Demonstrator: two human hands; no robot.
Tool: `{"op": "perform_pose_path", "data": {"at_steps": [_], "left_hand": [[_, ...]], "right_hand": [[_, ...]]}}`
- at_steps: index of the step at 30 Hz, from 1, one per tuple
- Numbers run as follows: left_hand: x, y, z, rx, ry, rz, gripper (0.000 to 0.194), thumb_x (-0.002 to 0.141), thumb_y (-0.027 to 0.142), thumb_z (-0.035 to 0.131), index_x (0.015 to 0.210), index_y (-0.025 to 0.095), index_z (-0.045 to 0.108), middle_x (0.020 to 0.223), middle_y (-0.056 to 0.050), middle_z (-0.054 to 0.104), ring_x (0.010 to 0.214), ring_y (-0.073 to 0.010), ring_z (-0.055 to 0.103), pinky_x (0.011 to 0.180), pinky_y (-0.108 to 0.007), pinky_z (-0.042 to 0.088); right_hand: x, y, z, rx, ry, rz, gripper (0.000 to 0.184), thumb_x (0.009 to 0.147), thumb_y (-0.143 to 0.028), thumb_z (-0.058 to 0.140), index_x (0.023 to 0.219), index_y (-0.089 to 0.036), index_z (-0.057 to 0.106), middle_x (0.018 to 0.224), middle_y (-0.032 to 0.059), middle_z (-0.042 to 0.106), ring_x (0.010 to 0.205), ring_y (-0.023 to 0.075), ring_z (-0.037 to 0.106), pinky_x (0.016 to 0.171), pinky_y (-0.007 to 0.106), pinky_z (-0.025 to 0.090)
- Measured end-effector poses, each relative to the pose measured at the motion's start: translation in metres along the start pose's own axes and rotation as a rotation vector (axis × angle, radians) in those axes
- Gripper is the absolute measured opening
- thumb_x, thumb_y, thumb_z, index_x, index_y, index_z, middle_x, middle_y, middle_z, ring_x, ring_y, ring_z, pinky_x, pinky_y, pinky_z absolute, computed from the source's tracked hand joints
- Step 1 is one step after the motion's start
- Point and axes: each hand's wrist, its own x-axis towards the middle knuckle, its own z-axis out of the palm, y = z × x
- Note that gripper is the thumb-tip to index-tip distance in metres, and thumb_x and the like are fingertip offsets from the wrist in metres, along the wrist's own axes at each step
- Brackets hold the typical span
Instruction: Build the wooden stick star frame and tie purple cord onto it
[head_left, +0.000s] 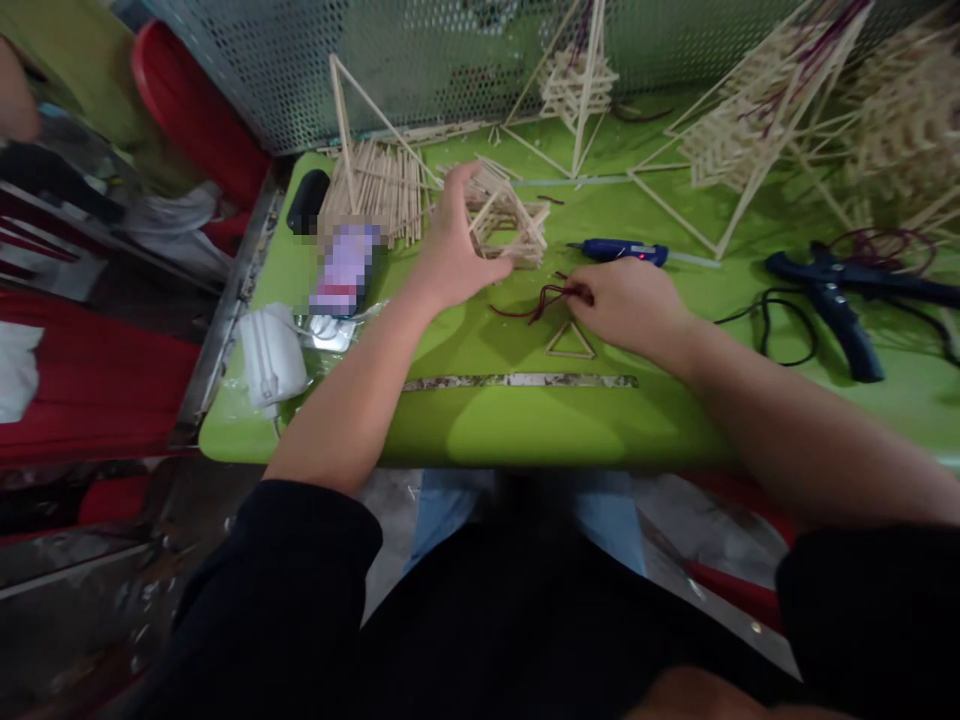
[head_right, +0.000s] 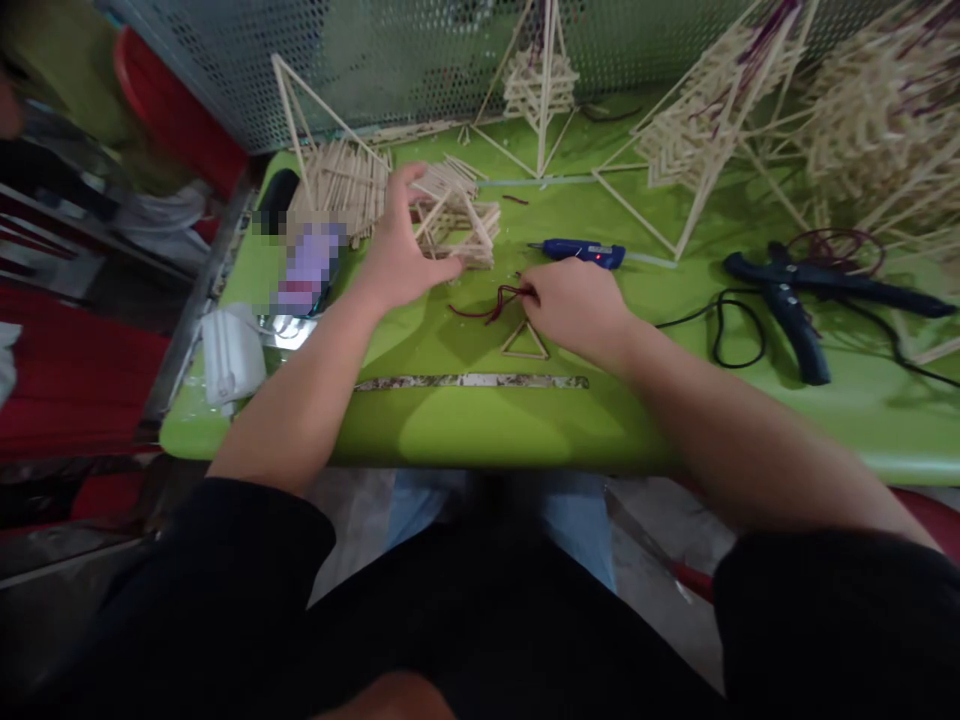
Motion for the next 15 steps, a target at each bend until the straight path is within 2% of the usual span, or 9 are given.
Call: {"op": "perform_pose_path", "data": {"at_steps": [2, 5, 7, 10, 12, 15], "left_hand": [[-0.001, 0.006, -0.013, -0.062, 0.085, 0.026, 0.122, 0.071, 0.040, 0.109, 0.174, 0.036, 0.042, 0.170, -0.017, 0.056, 0.171, -0.0480, 0.044, 0.140, -0.067, 0.043], [-0.006, 0.019, -0.026, -0.115, 0.215, 0.110, 0.117, 0.078, 0.042, 0.106, 0.175, 0.037, 0.040, 0.177, -0.011, 0.052, 0.178, -0.0421, 0.035, 0.146, -0.061, 0.039], [-0.010, 0.029, -0.028, -0.143, 0.275, 0.151, 0.115, 0.081, 0.043, 0.103, 0.176, 0.041, 0.038, 0.182, -0.007, 0.048, 0.183, -0.0378, 0.026, 0.150, -0.057, 0.037], [-0.016, 0.040, -0.023, -0.206, 0.256, 0.147, 0.119, 0.083, 0.045, 0.101, 0.180, 0.045, 0.033, 0.183, -0.004, 0.048, 0.187, -0.0354, 0.017, 0.149, -0.058, 0.040], [-0.019, 0.044, -0.017, -0.227, 0.237, 0.153, 0.122, 0.084, 0.047, 0.101, 0.182, 0.045, 0.029, 0.187, -0.003, 0.044, 0.188, -0.0366, 0.015, 0.148, -0.061, 0.041], [-0.020, 0.046, -0.009, -0.222, 0.291, 0.207, 0.124, 0.084, 0.053, 0.100, 0.183, 0.044, 0.026, 0.193, 0.000, 0.033, 0.189, -0.0369, 0.008, 0.151, -0.062, 0.037]], "right_hand": [[0.000, 0.002, 0.000, 0.023, 0.011, -0.033, 0.031, 0.106, -0.031, 0.060, 0.111, -0.020, 0.088, 0.100, 0.0139, 0.084, 0.094, 0.0351, 0.077, 0.079, 0.042, 0.053], [0.001, 0.005, 0.002, 0.040, 0.039, -0.048, 0.030, 0.104, -0.027, 0.060, 0.111, -0.019, 0.088, 0.103, 0.0143, 0.085, 0.093, 0.0352, 0.078, 0.079, 0.043, 0.055], [0.002, 0.006, 0.004, 0.081, 0.065, -0.072, 0.036, 0.101, -0.021, 0.059, 0.123, -0.018, 0.088, 0.112, 0.0153, 0.087, 0.098, 0.0361, 0.080, 0.084, 0.045, 0.058], [0.003, 0.007, 0.006, 0.180, 0.123, -0.119, 0.052, 0.098, -0.015, 0.059, 0.146, -0.016, 0.081, 0.129, 0.0164, 0.087, 0.109, 0.0371, 0.082, 0.091, 0.046, 0.061], [0.002, 0.007, 0.006, 0.235, 0.184, -0.117, 0.046, 0.100, -0.018, 0.061, 0.140, -0.016, 0.083, 0.126, 0.0159, 0.088, 0.109, 0.0367, 0.082, 0.091, 0.046, 0.061], [-0.002, 0.005, 0.003, 0.363, 0.314, -0.099, 0.027, 0.103, -0.026, 0.065, 0.120, -0.019, 0.085, 0.110, 0.0135, 0.087, 0.095, 0.0329, 0.081, 0.087, 0.047, 0.062]]}}
